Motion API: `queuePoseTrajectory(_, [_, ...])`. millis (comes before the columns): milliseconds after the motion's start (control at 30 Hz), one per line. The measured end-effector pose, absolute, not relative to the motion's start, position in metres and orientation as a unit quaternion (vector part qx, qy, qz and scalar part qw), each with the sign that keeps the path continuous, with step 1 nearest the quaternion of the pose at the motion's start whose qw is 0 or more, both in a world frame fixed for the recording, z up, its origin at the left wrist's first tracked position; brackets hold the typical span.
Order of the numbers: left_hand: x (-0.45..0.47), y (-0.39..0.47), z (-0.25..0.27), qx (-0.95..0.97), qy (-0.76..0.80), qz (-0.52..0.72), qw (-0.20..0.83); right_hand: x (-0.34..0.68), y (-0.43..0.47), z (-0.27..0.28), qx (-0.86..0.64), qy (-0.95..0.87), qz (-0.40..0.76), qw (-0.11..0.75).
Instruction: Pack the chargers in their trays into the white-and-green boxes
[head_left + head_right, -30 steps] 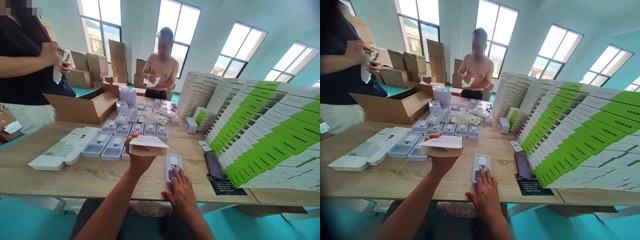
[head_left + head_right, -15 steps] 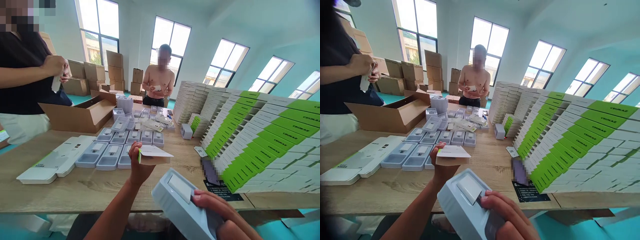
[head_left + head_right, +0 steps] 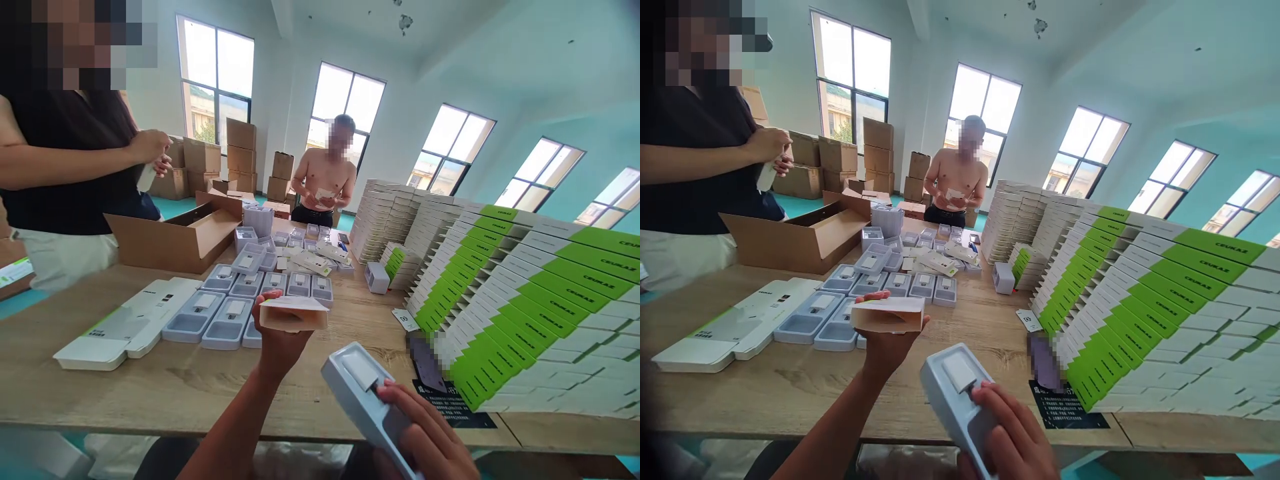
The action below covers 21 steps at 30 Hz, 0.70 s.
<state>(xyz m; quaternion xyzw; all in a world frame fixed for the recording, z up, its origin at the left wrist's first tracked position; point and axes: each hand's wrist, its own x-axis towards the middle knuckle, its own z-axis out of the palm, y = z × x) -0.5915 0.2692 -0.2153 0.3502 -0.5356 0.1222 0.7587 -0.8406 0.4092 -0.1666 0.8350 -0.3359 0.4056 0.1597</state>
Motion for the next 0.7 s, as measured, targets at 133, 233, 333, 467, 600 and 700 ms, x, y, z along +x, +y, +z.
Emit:
queuePoseTrajectory(133, [-0.592, 0.272, -0.221, 0.329, -0.556, 0.125, 0.753, -0.844, 0.364, -0.240, 0.816, -0.412, 0.346, 0.211])
queuePoseTrajectory(233, [-0.593, 0.273, -0.223, 0.319, -0.573, 0.137, 0.742, -0.843, 0.345, -0.267, 0.818, -0.425, 0.322, 0.215])
queuePoseTrajectory(333, [-0.593, 0.273, -0.226, 0.315, -0.598, 0.164, 0.718, -0.835, 0.353, -0.255, 0.817, -0.404, 0.350, 0.218])
queuePoseTrajectory(467, [-0.595, 0.276, -0.231, 0.303, -0.636, 0.203, 0.680, -0.802, 0.385, -0.202, 0.793, -0.358, 0.463, 0.169])
queuePoseTrajectory(600, [-0.595, 0.283, -0.234, 0.274, -0.684, 0.227, 0.637, -0.762, 0.392, -0.154, 0.810, -0.451, 0.371, 0.049])
queuePoseTrajectory(700, [-0.589, 0.286, -0.233, 0.247, -0.715, 0.250, 0.604, -0.747, 0.380, -0.140, 0.817, -0.487, 0.309, -0.020])
